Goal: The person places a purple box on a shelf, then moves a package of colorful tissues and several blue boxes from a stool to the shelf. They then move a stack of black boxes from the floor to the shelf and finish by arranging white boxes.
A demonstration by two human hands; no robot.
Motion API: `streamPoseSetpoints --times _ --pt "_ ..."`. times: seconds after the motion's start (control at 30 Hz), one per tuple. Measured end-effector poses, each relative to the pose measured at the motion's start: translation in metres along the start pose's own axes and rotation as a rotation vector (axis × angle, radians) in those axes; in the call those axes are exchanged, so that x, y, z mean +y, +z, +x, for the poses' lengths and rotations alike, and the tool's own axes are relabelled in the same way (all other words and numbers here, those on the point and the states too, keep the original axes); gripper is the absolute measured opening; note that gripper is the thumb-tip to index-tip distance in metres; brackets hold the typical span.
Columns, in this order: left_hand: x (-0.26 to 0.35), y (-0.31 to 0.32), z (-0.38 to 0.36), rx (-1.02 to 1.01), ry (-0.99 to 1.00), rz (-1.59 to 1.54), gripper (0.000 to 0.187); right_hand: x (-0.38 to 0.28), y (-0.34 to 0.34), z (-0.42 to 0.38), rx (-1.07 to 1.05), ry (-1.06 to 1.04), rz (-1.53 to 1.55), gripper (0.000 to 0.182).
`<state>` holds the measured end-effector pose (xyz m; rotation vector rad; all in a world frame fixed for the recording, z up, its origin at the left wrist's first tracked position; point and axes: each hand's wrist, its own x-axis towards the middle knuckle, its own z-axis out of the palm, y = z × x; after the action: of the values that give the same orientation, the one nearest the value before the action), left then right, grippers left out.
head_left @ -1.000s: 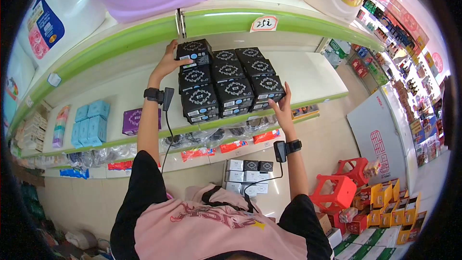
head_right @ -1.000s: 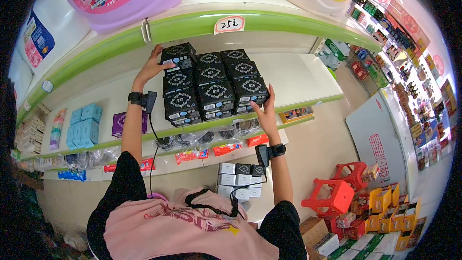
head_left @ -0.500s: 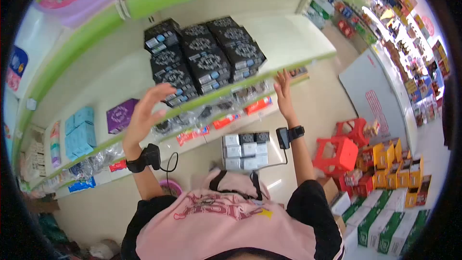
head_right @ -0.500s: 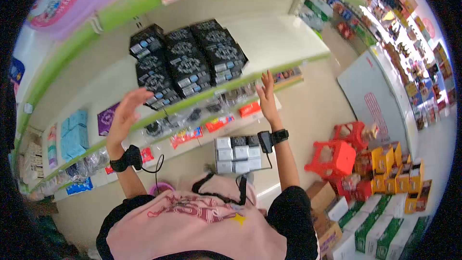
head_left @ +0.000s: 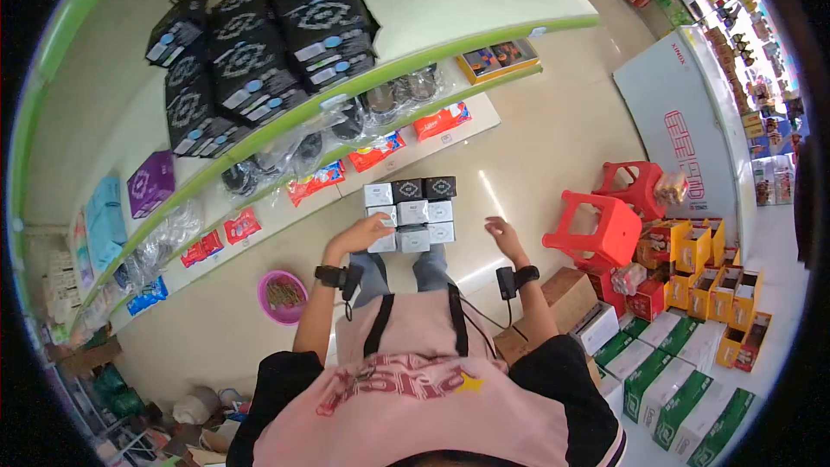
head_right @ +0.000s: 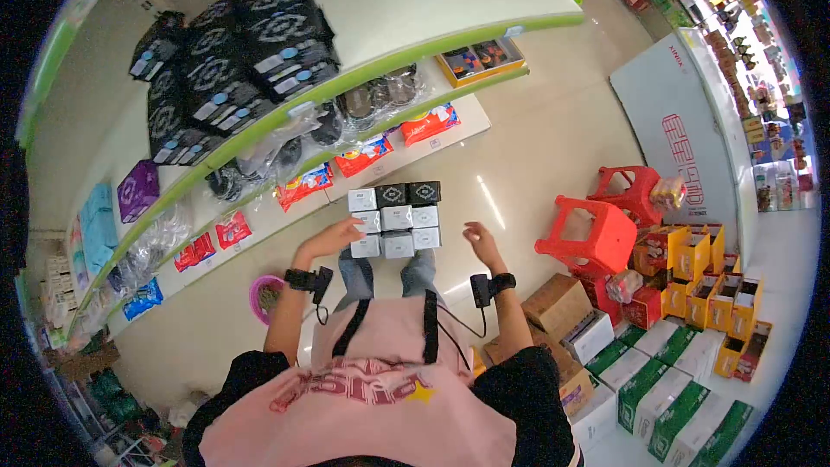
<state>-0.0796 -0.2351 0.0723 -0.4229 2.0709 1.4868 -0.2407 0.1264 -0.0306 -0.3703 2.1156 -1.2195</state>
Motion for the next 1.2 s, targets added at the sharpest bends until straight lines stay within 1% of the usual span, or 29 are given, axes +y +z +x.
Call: streamPoseSetpoints --times 0.03,0.07,0.1,0.13,0.2,0.23,0.27,0.33,0.37,0.4,0.47,0.5,0.53,0.6,0.63,0.67,0.7,0.73,0.77,0.8,0.83,0.87,0.93,0.97,1.0,1.03,1.07,1.13,1.2 --pt "-0.019 0.017 0.026 -0.001 -0.010 0.001 0.043 0.013 0.002 0.002 -0.050 0.003 -0.024 0.031" --pt "-0.040 0.034 0.051 0.054 0.004 -0.020 0.038 0.023 0.006 0.014 -0.100 0.000 -0.050 0.031" --pt "-0.058 0.047 0.074 0.106 0.015 -0.039 0.034 0.023 0.007 0.022 -0.140 0.020 -0.080 0.038" --pt "-0.072 0.061 0.092 0.102 -0.004 -0.036 0.034 0.037 0.013 0.032 -0.150 0.029 -0.066 0.038" --pt "-0.091 0.078 0.124 0.490 0.159 0.338 0.030 0.062 0.030 0.061 -0.042 -0.211 -0.289 0.051" --pt "-0.089 0.079 0.135 0.523 0.126 0.358 0.033 0.062 0.035 0.074 -0.075 -0.158 -0.352 0.072" --pt "-0.092 0.082 0.143 0.515 0.108 0.359 0.033 0.062 0.042 0.081 -0.089 -0.148 -0.342 0.072" --pt "-0.096 0.081 0.165 0.590 0.058 0.569 0.036 0.059 0.056 0.106 0.003 -0.287 -0.559 0.082" --pt "-0.099 0.081 0.173 0.611 0.052 0.614 0.041 0.060 0.064 0.118 -0.026 -0.266 -0.596 0.093" --pt "-0.102 0.080 0.178 0.600 0.033 0.616 0.041 0.060 0.071 0.128 -0.041 -0.259 -0.585 0.093" --pt "-0.110 0.077 0.188 0.616 0.055 0.643 0.043 0.063 0.083 0.146 -0.009 -0.337 -0.730 0.095" --pt "-0.116 0.075 0.196 0.603 0.019 0.581 0.043 0.064 0.088 0.155 -0.021 -0.343 -0.774 0.096" --pt "-0.118 0.075 0.199 0.587 0.009 0.587 0.043 0.068 0.091 0.163 -0.028 -0.331 -0.762 0.096" --pt "-0.111 0.075 0.203 0.562 -0.037 0.433 0.048 0.075 0.098 0.178 -0.010 -0.379 -0.862 0.090" --pt "-0.109 0.078 0.204 0.554 -0.044 0.440 0.048 0.087 0.105 0.187 0.002 -0.390 -0.947 0.083" --pt "-0.107 0.083 0.204 0.561 0.006 0.448 0.050 0.094 0.109 0.192 0.001 -0.387 -0.939 0.083" --pt "-0.103 0.089 0.208 0.572 0.061 0.452 0.052 0.101 0.111 0.199 0.033 -0.432 -0.952 0.078" --pt "-0.096 0.094 0.210 0.571 0.060 0.453 0.052 0.107 0.111 0.203 0.065 -0.478 -0.967 0.073" --pt "-0.090 0.101 0.211 0.568 0.070 0.425 0.054 0.110 0.110 0.208 0.062 -0.476 -0.966 0.073" --pt "-0.083 0.109 0.212 0.566 0.077 0.395 0.057 0.112 0.109 0.213 0.050 -0.502 -0.956 0.073" --pt "-0.085 0.116 0.216 0.539 0.061 0.453 0.066 0.113 0.109 0.215 0.038 -0.529 -0.943 0.073" --pt "-0.078 0.122 0.218 0.540 0.056 0.452 0.066 0.109 0.104 0.214 0.034 -0.530 -0.942 0.073" --pt "-0.065 0.134 0.219 0.525 0.011 0.488 0.074 0.101 0.093 0.208 -0.142 -0.474 -0.787 0.078" --pt "-0.060 0.137 0.220 0.506 -0.011 0.484 0.082 0.096 0.088 0.205 -0.143 -0.473 -0.789 0.078" --pt "-0.055 0.139 0.220 0.504 -0.009 0.479 0.082 0.092 0.083 0.200 -0.138 -0.437 -0.710 0.081" --pt "-0.048 0.141 0.220 0.523 0.022 0.576 0.083 0.088 0.075 0.193 -0.132 -0.402 -0.635 0.085" --pt "-0.045 0.143 0.221 0.544 0.057 0.675 0.084 0.081 0.065 0.186 -0.129 -0.401 -0.644 0.085" --pt "-0.040 0.145 0.222 0.538 0.077 0.677 0.087 0.068 0.049 0.166 -0.111 -0.475 -0.544 0.082" --pt "-0.031 0.151 0.216 0.503 0.103 0.701 0.082 0.052 0.035 0.146 -0.126 -0.469 -0.514 0.084"
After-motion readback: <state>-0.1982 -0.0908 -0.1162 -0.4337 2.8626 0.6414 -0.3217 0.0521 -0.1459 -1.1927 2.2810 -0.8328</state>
